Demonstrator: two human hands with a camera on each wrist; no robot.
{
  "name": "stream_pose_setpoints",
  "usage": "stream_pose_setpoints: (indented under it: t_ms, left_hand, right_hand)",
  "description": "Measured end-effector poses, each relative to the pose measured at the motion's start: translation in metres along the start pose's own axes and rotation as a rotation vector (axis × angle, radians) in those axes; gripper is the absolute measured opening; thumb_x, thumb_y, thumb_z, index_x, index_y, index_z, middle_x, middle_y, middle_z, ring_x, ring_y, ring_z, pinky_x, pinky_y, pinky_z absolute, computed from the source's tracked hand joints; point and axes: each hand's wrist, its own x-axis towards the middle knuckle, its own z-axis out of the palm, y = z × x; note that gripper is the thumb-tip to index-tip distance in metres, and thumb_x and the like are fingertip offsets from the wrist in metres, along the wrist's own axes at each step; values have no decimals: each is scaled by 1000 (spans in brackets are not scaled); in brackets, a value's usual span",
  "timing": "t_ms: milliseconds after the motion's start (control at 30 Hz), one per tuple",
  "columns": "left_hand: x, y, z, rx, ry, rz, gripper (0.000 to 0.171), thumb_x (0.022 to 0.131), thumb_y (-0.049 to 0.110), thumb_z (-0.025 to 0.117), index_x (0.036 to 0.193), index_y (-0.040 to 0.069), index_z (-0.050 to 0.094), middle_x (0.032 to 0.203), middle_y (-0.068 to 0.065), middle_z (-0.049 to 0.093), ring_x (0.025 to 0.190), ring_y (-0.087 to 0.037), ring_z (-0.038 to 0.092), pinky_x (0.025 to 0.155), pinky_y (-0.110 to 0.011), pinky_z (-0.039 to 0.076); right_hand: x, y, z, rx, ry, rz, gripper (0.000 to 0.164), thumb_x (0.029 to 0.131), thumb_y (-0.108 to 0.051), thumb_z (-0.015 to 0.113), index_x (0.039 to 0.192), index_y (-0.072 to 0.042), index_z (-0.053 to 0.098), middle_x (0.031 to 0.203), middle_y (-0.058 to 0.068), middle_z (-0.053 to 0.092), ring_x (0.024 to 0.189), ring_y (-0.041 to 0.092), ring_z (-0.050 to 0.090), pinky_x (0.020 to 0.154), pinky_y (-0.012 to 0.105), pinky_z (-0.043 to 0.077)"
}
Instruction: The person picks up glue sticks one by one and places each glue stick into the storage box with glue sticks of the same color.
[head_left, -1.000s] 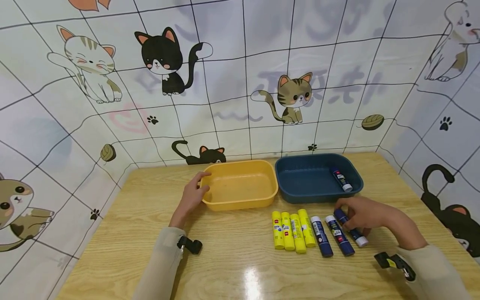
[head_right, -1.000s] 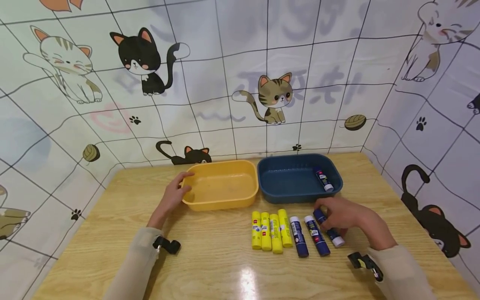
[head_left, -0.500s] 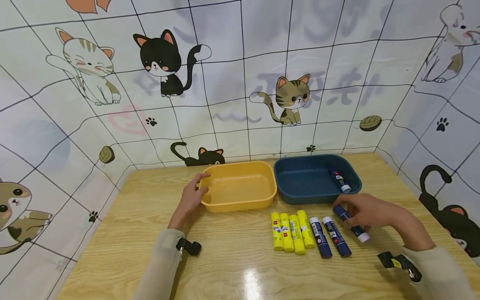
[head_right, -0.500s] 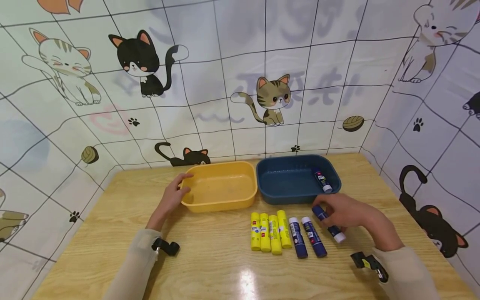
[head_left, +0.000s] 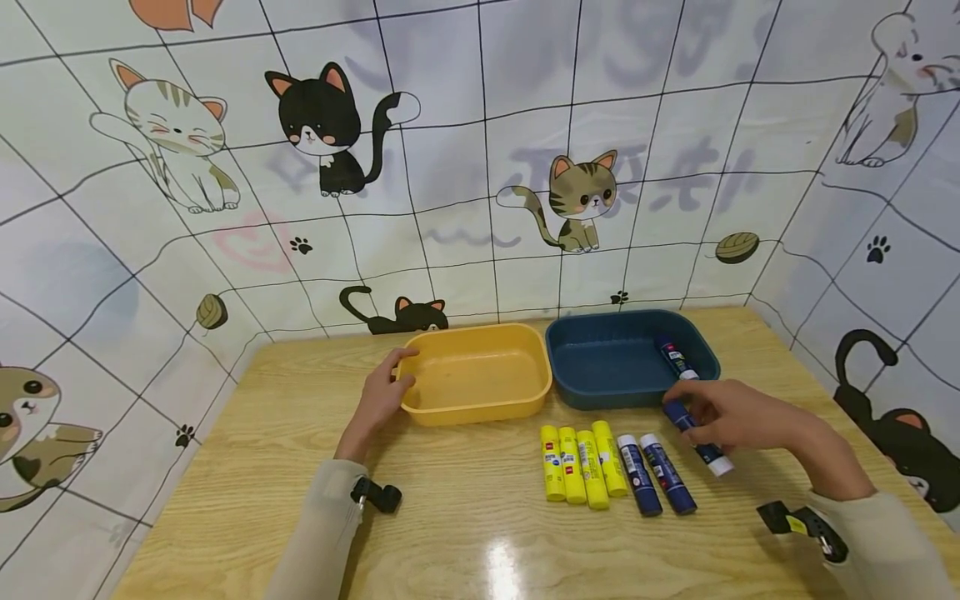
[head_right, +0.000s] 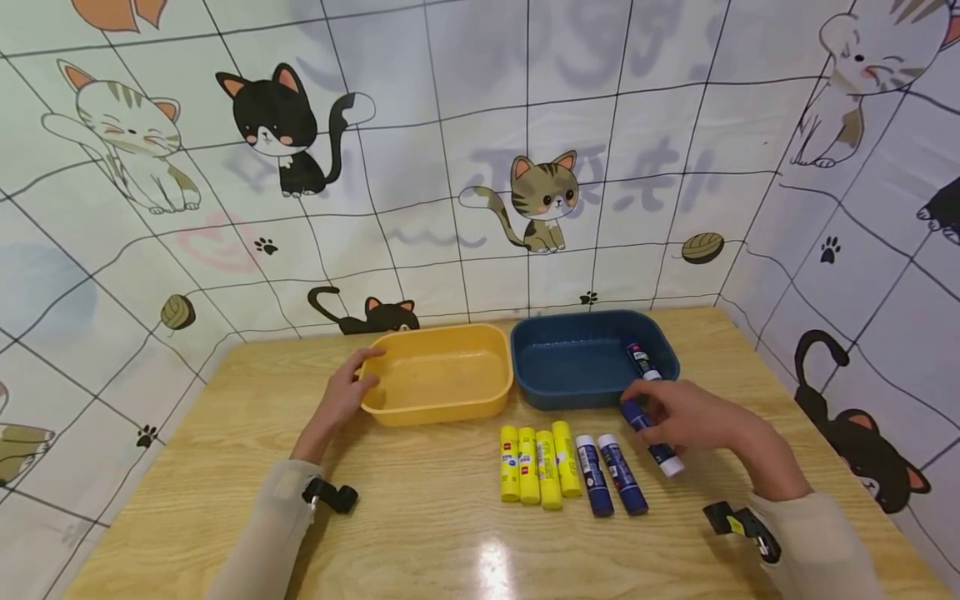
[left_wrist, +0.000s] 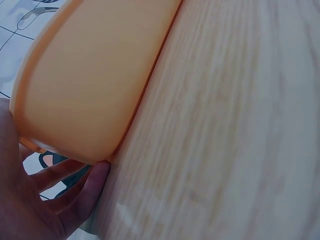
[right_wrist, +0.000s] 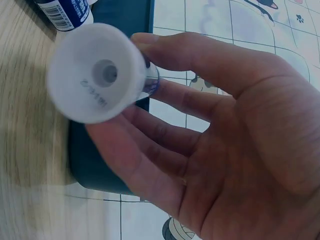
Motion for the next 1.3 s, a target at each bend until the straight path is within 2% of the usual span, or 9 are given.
stream_pose_setpoints:
  t_ms: [233,700,1033,1300]
  left_hand:
    - [-1,2,0,-14,-11,6,46,97,11,55,142,17,59,144,-22,57,104,-38,68,77,-31,55]
    - [0,2,0,-15,-13,-12,45,98,11,54,142,18,59,144,-22,57,106,-37,65,82,-33,54]
    - [1,1,1,-22,-15,-2,45,98,10,54,142,17,59,143,-22,57,106,-36,65,83,-33,55]
    - [0,1,1,-9,-4,-7,45,97,12,54,141,17,59,145,-20,57,115,-38,64,86,-37,55]
  right_hand:
    - [3,-2,-1,-41,42,-70,55,94,-22,74,140,0,53,88,3,60,59,12,59,53,33,53]
    - [4,-11,-6,-64,55,-64,55,94,-25,73,141,-3,53,84,2,58,57,13,59,54,34,54]
    - [11,-17,-18,-121,72,-47,55,94,-22,73,141,-2,52,83,0,58,56,15,58,55,33,54]
    - [18,-27,-31,-157,69,-51,54,94,-23,72,140,-2,53,83,1,59,57,13,57,55,31,54]
